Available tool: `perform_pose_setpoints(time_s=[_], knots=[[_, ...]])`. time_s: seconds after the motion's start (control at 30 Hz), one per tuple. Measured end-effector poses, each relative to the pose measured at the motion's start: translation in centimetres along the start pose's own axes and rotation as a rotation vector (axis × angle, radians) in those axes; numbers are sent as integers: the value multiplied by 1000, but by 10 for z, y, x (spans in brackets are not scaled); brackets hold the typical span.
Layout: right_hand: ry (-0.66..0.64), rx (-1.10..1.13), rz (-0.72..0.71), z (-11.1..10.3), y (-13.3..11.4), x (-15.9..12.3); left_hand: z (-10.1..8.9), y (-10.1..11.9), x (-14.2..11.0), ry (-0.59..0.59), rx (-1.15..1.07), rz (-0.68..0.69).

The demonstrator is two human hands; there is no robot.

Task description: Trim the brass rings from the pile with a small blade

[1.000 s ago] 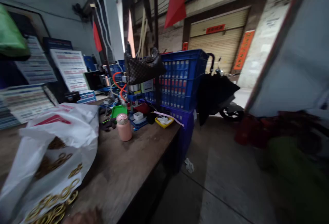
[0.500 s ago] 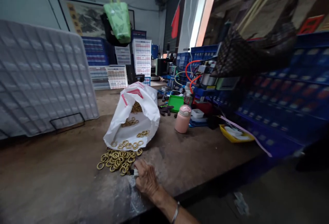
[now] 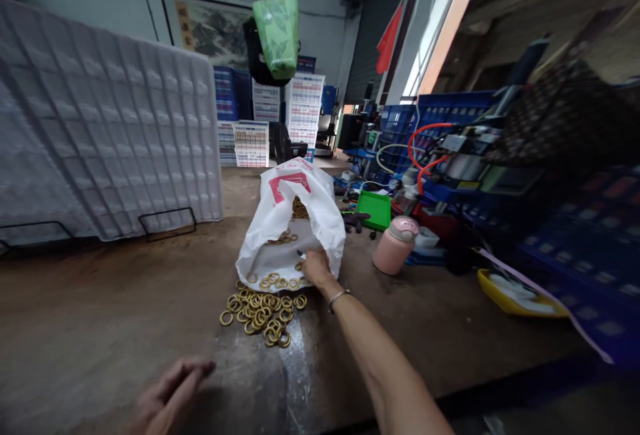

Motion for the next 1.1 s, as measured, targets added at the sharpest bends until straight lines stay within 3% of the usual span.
perform_pose_setpoints(time_s=[0.07,0.17,0.27,0.37,0.57,0.93,1.1], knots=[[-9,-15,39,4,9,5,-17,9,38,225,131,172],[-5,-36,81,12,11,2,-24,14,87,359,348,429],[10,-45,78,21,7,-5,-16,5,122,326,510,473],[13,-31,5,29,-2,-12,0,1,140,223,617,488],[-31,24,-182,39,-19,-27,23,14,145,6,779,519],[-58,58,-393,35,-35,-78,46,22,113,-69,831,609],[-52,45,-457,30,-53,-98,52,20,99,-7,693,655]])
Point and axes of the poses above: each hand's wrist, its own x-axis towards the middle knuckle, its own z-axis out of the palm, y = z × x, the point moved 4 cm from there along x, towards the middle knuckle, and after that the axes turned 10 degrees about z, right-handed, at the moved point
